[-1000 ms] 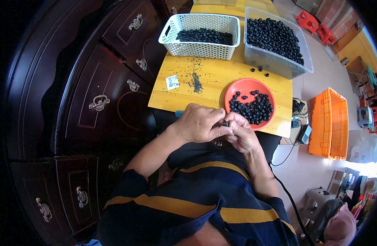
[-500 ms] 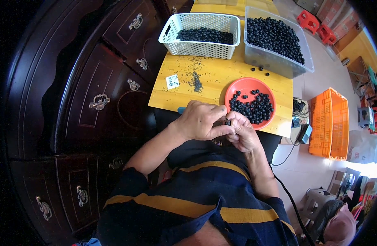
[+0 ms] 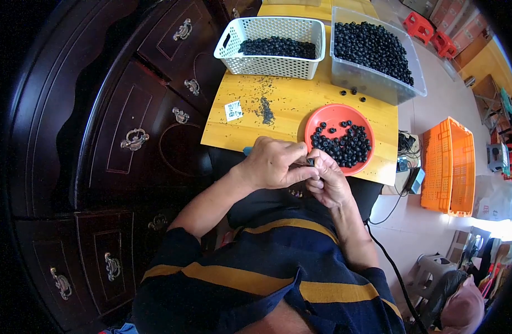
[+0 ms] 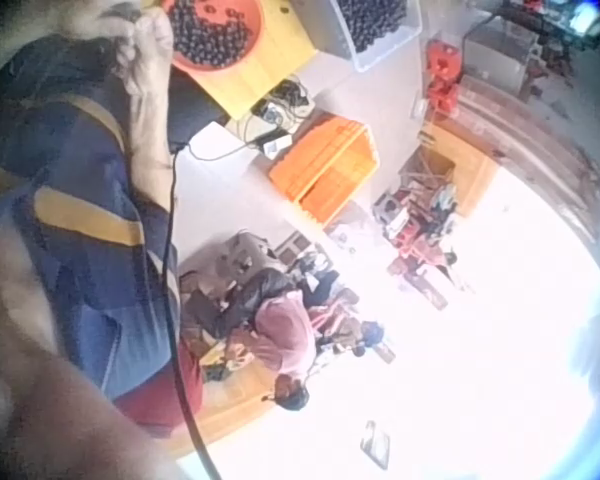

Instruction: The person sorts small black berries from a plate into sorting baskets and crates using a knife.

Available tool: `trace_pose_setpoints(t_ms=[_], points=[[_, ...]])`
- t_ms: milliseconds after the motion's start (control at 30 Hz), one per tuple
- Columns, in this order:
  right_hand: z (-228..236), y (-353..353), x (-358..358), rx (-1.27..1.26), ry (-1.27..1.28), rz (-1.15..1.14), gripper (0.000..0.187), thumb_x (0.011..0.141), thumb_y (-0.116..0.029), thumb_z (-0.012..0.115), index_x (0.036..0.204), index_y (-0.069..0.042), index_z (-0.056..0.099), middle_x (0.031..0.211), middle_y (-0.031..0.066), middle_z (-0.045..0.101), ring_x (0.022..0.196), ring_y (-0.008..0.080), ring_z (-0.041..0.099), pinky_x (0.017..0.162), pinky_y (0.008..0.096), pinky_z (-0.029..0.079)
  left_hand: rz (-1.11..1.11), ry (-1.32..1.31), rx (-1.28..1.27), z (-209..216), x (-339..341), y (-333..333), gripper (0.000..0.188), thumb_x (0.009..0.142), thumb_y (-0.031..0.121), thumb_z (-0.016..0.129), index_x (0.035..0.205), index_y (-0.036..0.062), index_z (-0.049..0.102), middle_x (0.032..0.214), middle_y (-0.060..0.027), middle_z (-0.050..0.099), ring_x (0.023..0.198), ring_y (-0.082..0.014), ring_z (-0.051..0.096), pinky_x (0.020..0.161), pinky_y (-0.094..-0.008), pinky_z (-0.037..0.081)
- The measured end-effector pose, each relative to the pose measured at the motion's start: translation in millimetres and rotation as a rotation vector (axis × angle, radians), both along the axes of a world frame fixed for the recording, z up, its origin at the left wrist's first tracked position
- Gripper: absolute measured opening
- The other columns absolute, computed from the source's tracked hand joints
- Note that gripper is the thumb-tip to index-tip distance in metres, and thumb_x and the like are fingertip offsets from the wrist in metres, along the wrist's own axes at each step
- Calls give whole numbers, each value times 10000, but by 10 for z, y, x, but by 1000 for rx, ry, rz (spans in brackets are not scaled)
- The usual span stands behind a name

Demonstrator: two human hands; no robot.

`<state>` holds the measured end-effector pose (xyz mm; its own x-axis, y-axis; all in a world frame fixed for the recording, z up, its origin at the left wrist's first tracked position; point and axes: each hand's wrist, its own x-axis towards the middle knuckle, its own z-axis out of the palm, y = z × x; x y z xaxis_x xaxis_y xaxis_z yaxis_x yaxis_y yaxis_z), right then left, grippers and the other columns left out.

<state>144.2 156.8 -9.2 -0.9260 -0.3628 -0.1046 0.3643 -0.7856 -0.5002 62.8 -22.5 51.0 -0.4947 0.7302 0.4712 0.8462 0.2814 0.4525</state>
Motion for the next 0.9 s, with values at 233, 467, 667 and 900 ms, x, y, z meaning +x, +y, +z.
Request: trace_pose_setpoints(t_ms=[233, 467, 667, 900], points=[[-41, -9, 1, -133, -113, -11, 203, 1003, -310, 631, 1055, -127, 559, 765, -38, 501, 536, 18, 378, 435, 152, 277, 8, -253, 133, 105, 34, 53, 228, 858, 263, 763, 963, 88, 661, 637, -61, 629, 508, -204, 619, 477, -335, 462], [-129, -36, -89, -200, -231, -5, 185, 1016, -306, 608, 1022, -128, 558, 784, -33, 504, 589, 38, 426, 451, 160, 315, 40, -295, 27, 56, -132, 94, 193, 843, 197, 761, 961, 69, 678, 612, -60, 600, 491, -191, 577, 496, -331, 452], [-264, 31, -189, -276, -337, -47, 324, 1022, -326, 582, 1177, -42, 600, 906, 24, 616, 710, 119, 557, 536, 223, 440, 327, -109, -262, 28, -938, 66, 301, 850, 340, 742, 967, 68, 686, 714, -126, 666, 649, -285, 682, 599, -413, 526], [-246, 127, -242, -391, -333, -107, 449, 1033, -350, 539, 1324, -9, 547, 1260, 142, 635, 1117, 274, 644, 897, 371, 563, 620, 123, -173, 286, -2016, 207, 350, 874, 396, 728, 932, 53, 689, 748, -155, 689, 696, -333, 694, 633, -429, 539]])
